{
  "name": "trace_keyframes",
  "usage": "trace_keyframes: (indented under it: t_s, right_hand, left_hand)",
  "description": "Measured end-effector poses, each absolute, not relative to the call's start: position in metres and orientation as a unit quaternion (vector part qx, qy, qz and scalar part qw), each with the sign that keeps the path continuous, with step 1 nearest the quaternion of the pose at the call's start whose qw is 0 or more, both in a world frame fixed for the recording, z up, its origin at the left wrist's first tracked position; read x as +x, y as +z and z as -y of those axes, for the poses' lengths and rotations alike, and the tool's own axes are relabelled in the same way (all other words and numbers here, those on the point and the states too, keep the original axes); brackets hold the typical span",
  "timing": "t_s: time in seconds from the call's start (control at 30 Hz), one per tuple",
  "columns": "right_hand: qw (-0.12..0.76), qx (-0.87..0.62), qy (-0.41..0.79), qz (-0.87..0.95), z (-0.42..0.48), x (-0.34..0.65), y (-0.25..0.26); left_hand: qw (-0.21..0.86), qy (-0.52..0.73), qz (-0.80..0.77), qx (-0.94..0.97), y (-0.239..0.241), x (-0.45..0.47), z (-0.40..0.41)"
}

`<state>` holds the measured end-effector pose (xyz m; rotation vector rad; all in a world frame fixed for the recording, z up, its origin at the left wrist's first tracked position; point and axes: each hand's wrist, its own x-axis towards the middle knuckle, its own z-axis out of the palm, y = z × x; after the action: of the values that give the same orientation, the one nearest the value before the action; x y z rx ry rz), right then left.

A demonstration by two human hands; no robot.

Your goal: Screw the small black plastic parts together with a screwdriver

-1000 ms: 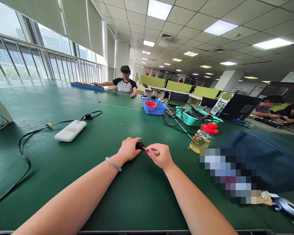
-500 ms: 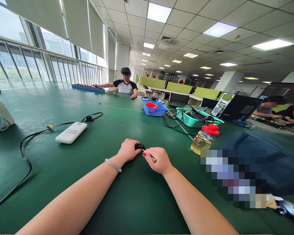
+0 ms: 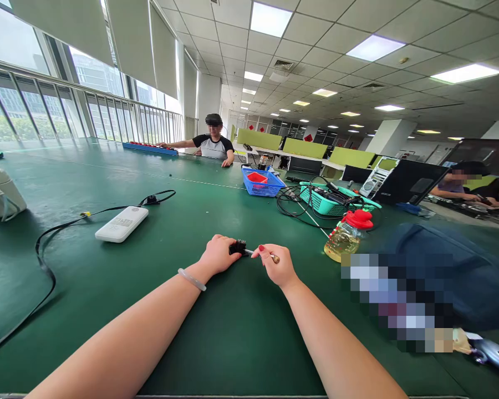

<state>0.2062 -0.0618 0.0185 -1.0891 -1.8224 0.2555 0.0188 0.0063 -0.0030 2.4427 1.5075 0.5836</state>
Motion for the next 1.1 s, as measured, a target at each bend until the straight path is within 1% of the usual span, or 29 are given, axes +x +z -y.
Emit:
trace_keyframes:
  t_s: [0.33, 0.5, 0.67, 0.8, 0.93, 1.1]
  right_hand:
    - [0.484, -0.461, 0.103, 0.737, 0.060, 0.206, 0.019]
    - [0.506, -0.467, 0.074, 0.721, 0.057, 0.205, 0.018]
    - [0.530, -0.500, 0.086, 0.679, 0.052, 0.205, 0.015]
    - [0.540, -0.490, 0.103, 0.677, 0.052, 0.204, 0.015]
    - [0.539, -0.486, 0.088, 0.683, 0.055, 0.202, 0.018]
    - [0.561, -0.509, 0.082, 0.648, 0.052, 0.204, 0.016]
  left_hand:
    - [0.103, 0.203, -0.506, 0.832, -0.004, 0.019, -0.005]
    - [0.113, 0.201, -0.504, 0.833, -0.002, 0.018, -0.004]
    - [0.118, 0.206, -0.495, 0.836, 0.000, 0.018, -0.001]
    - [0.122, 0.202, -0.493, 0.837, 0.001, 0.019, 0.000]
    - [0.127, 0.202, -0.490, 0.838, 0.001, 0.019, 0.000]
    - [0.140, 0.202, -0.492, 0.835, 0.001, 0.019, 0.001]
